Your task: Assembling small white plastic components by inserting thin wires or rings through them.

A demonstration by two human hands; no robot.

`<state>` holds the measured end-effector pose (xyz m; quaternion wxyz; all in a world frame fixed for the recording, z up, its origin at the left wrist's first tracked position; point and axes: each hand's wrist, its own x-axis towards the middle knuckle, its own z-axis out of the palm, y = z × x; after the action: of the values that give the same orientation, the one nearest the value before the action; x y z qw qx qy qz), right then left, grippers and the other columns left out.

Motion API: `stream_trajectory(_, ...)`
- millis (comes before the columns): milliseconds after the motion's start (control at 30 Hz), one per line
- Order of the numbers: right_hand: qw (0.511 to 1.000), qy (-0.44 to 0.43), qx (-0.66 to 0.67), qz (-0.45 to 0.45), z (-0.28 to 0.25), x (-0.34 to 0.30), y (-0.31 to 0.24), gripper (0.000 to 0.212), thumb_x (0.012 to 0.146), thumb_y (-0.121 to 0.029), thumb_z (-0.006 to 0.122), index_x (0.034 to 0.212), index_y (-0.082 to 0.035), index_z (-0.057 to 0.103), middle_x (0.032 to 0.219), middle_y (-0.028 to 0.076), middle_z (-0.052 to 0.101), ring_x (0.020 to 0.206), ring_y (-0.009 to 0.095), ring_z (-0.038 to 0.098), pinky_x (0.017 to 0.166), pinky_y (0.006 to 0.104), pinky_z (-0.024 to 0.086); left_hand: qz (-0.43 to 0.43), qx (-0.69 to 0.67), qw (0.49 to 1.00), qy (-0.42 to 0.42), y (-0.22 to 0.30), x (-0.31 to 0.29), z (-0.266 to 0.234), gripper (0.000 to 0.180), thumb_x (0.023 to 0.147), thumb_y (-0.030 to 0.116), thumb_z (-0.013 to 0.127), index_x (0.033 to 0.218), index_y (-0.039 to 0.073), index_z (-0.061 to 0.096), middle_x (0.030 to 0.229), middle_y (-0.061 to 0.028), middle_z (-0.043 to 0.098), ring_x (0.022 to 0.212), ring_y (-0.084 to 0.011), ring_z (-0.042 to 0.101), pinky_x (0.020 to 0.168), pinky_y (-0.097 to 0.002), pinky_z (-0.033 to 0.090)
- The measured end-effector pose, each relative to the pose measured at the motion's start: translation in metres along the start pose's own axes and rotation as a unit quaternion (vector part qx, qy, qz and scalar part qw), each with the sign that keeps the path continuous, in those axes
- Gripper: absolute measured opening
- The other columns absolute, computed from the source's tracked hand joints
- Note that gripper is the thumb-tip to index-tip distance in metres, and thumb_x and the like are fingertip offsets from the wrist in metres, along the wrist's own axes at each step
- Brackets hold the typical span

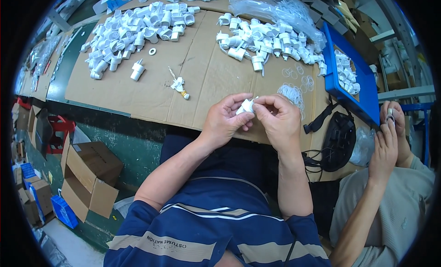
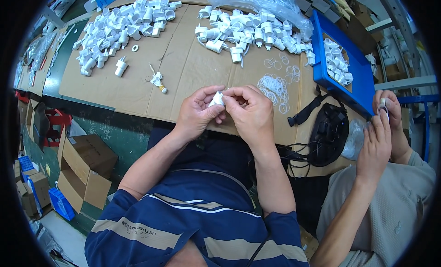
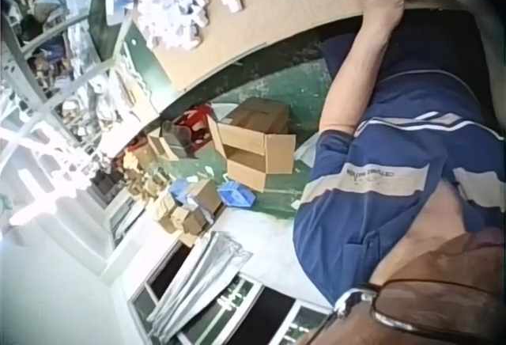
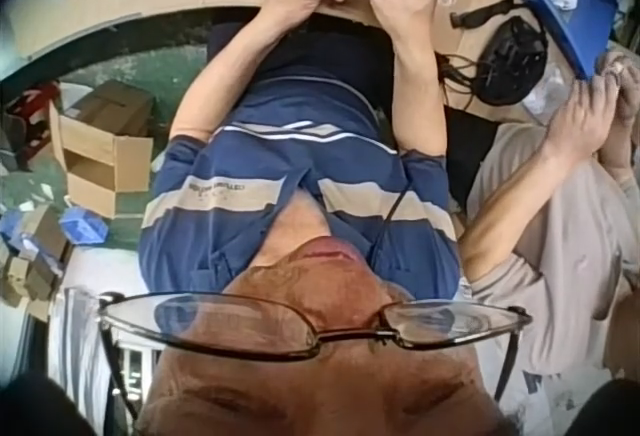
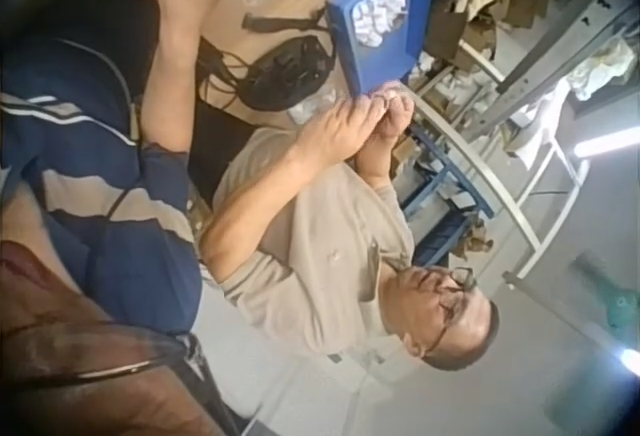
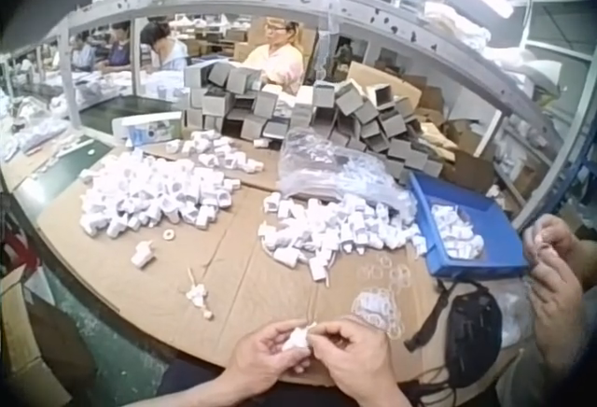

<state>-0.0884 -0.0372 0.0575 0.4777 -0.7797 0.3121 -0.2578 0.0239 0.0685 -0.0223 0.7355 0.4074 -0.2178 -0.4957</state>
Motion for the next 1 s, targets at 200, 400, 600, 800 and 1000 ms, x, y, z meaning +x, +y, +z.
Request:
stream_trajectory(200, 1.0, 0.0, -0.015, -0.005, 0.003, -0.002, -0.001, 0.006, 0.085, 0.003, 0.072, 0.091, 0.004, 0.075, 0.082, 0.004, 0.065, 0.067, 0.01, 0.055, 0.059, 0.023, 0.045, 0.004, 0.07, 0.998, 0.007, 0.001, -0.002, -0.002, 0.05, 0.096, 0.004, 0.07, 0.143, -0.002, 0.053, 0.101, -0.0102, 0.07, 0.077, -0.0119, 0.063, 0.069, -0.0224, 0.055)
stream_trajectory(400, 1.0, 0.004, -0.028, -0.013, 0.004, -0.003, -0.004, 0.006, 0.085, 0.003, 0.072, 0.09, 0.004, 0.075, 0.082, 0.006, 0.067, 0.066, 0.011, 0.055, 0.059, 0.0244, 0.046, 0.056, 0.128, 0.99, 0.002, -0.009, -0.002, -0.007, 0.048, 0.1, 0.01, 0.066, 0.144, -0.001, 0.052, 0.107, -0.0098, 0.068, 0.087, -0.0124, 0.063, 0.077, -0.024, 0.053)
stream_trajectory(600, 0.986, 0.019, -0.137, -0.087, 0.011, -0.005, 0.004, 0.005, 0.087, 0.001, 0.07, 0.092, 0.002, 0.072, 0.085, 0.009, 0.066, 0.067, 0.019, 0.059, 0.061, 0.0313, 0.049, 0.061, 0.062, 0.996, 0.0, -0.016, 0.001, -0.016, 0.043, 0.104, 0.013, 0.058, 0.145, 0.001, 0.05, 0.113, -0.0097, 0.064, 0.094, -0.0124, 0.059, 0.084, -0.0253, 0.05)
stream_trajectory(800, 0.963, 0.034, -0.221, -0.148, 0.023, -0.012, 0.011, 0.01, 0.089, 0.0, 0.069, 0.099, -0.001, 0.067, 0.089, 0.011, 0.065, 0.07, 0.027, 0.061, 0.064, 0.0376, 0.05, 0.033, -0.087, 0.996, 0.016, -0.018, 0.0, -0.008, 0.038, 0.107, 0.013, 0.053, 0.143, 0.001, 0.049, 0.111, -0.0091, 0.06, 0.092, -0.0125, 0.054, 0.084, -0.0253, 0.047)
stream_trajectory(1000, 0.963, 0.044, -0.223, -0.146, 0.03, -0.012, 0.019, 0.013, 0.09, -0.001, 0.068, 0.103, -0.002, 0.064, 0.09, 0.011, 0.064, 0.07, 0.028, 0.062, 0.064, 0.0383, 0.051, 0.0, -0.274, 0.962, -0.005, -0.013, -0.006, -0.004, 0.034, 0.109, 0.012, 0.051, 0.141, 0.0, 0.05, 0.106, -0.0085, 0.058, 0.091, -0.0129, 0.052, 0.082, -0.0255, 0.045)
